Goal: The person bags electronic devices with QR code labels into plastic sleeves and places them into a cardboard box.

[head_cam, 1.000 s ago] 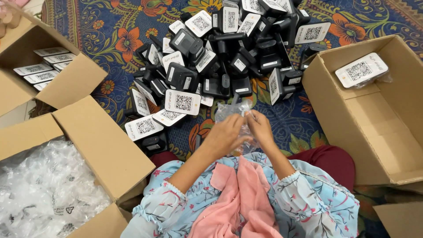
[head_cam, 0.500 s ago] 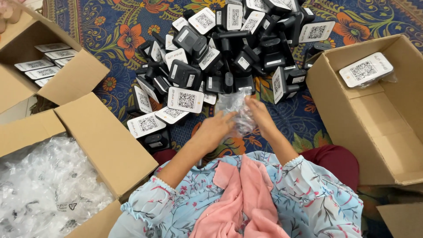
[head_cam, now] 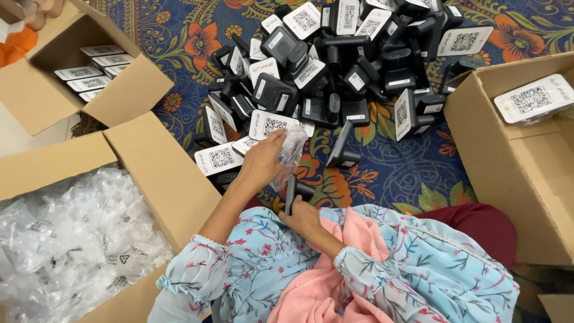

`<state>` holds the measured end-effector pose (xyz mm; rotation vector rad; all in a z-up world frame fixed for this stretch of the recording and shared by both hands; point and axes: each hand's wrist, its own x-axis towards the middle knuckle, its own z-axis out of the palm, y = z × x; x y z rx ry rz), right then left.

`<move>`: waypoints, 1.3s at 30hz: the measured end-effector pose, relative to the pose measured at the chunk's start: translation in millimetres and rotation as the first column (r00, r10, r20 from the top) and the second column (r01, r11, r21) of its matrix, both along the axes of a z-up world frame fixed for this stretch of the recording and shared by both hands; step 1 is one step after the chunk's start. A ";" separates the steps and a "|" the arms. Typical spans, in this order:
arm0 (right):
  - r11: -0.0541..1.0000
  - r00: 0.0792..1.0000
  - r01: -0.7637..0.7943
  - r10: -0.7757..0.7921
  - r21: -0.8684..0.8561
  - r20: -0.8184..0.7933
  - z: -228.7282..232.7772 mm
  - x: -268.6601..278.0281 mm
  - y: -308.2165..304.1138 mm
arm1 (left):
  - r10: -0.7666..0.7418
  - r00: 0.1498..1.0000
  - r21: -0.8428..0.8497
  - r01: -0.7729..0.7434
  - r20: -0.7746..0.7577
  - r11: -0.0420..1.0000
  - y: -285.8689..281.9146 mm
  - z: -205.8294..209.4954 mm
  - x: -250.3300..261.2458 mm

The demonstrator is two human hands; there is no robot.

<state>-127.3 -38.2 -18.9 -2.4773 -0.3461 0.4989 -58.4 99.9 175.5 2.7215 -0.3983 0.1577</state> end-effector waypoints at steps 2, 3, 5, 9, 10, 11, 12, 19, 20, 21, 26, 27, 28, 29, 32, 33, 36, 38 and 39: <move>0.998 0.997 0.032 -0.035 0.049 0.063 -23.8 4.7 -4.1 | 0.005 1.000 0.003 -0.005 -0.019 1.000 3.4 1.0 0.5; 0.993 0.990 0.066 -0.077 0.094 0.120 -36.4 6.6 -7.1 | 0.005 0.999 0.001 -0.005 -0.042 1.000 4.2 0.8 0.6; 0.977 0.972 0.161 -0.181 0.137 0.147 -19.1 12.1 -35.0 | -0.004 0.998 -0.044 0.001 -0.069 0.999 9.0 -1.7 3.6; 0.643 0.845 0.503 -0.506 0.577 -0.172 -48.6 39.8 -121.5 | -0.131 0.991 -0.146 0.127 -0.018 0.981 10.0 -29.0 25.5; 0.641 0.840 0.508 -0.515 0.576 -0.168 -15.1 33.7 -139.2 | -0.140 0.990 -0.149 0.136 -0.016 0.979 4.4 -32.2 31.8; 0.411 0.776 0.603 -0.501 0.684 -0.383 18.1 27.8 -157.0 | -0.158 0.985 -0.165 0.145 -0.069 0.976 -1.8 -35.4 38.9; 0.152 0.699 0.682 -0.422 0.716 -0.576 51.2 21.7 -174.7 | -0.177 0.977 -0.181 0.154 -0.121 0.971 -8.5 -38.7 46.2; -0.144 0.803 0.437 -0.383 0.888 -0.457 107.1 25.9 -238.6 | -0.425 0.904 -0.268 0.400 -0.041 0.877 -73.2 -48.7 81.8; -0.152 0.817 0.424 -0.362 0.893 -0.449 116.0 26.4 -236.7 | -0.379 0.897 -0.355 0.285 -0.230 0.890 -85.8 -33.4 78.5; -0.160 0.832 0.410 -0.338 0.898 -0.440 125.1 28.1 -233.7 | -0.336 0.847 -0.414 0.154 -0.413 0.897 -96.8 -17.5 75.1; -0.033 0.830 0.431 -0.378 0.902 -0.410 97.3 38.3 -222.8 | -0.390 0.821 -0.514 0.142 -0.416 0.846 -111.7 3.3 71.4; 0.001 0.825 0.442 -0.393 0.897 -0.406 90.2 39.4 -219.9 | -0.321 0.807 -0.467 0.063 -0.496 0.882 -111.3 10.0 69.5; -0.001 0.826 0.442 -0.390 0.897 -0.408 90.3 37.1 -218.3 | -0.317 0.807 -0.465 0.061 -0.497 0.883 -104.2 -4.1 73.7; 0.053 0.815 0.471 -0.409 0.881 -0.411 90.4 35.1 -216.9 | -0.418 0.877 -0.468 0.273 -0.238 0.840 -97.1 -18.1 78.3; 0.163 0.809 0.506 -0.431 0.847 -0.400 92.5 31.2 -211.2 | -0.473 0.881 -0.314 0.449 0.001 0.837 -94.0 -26.5 65.6; 0.221 0.813 0.513 -0.436 0.829 -0.387 93.4 29.3 -209.8 | -0.434 0.901 -0.217 0.419 -0.024 0.882 -96.7 -24.3 56.5; 0.279 0.851 0.482 -0.373 0.830 -0.369 102.4 26.3 -199.8 | -0.295 0.952 -0.041 0.299 0.088 0.953 -123.5 -14.8 29.7; 0.296 0.857 0.485 -0.347 0.823 -0.380 105.8 28.0 -199.5 | -0.247 0.969 0.026 0.247 -0.004 0.969 -135.6 -9.0 20.9; 0.314 0.863 0.487 -0.317 0.815 -0.393 107.1 28.0 -198.6 | -0.187 0.978 0.099 0.196 -0.092 0.976 -140.8 -6.4 15.5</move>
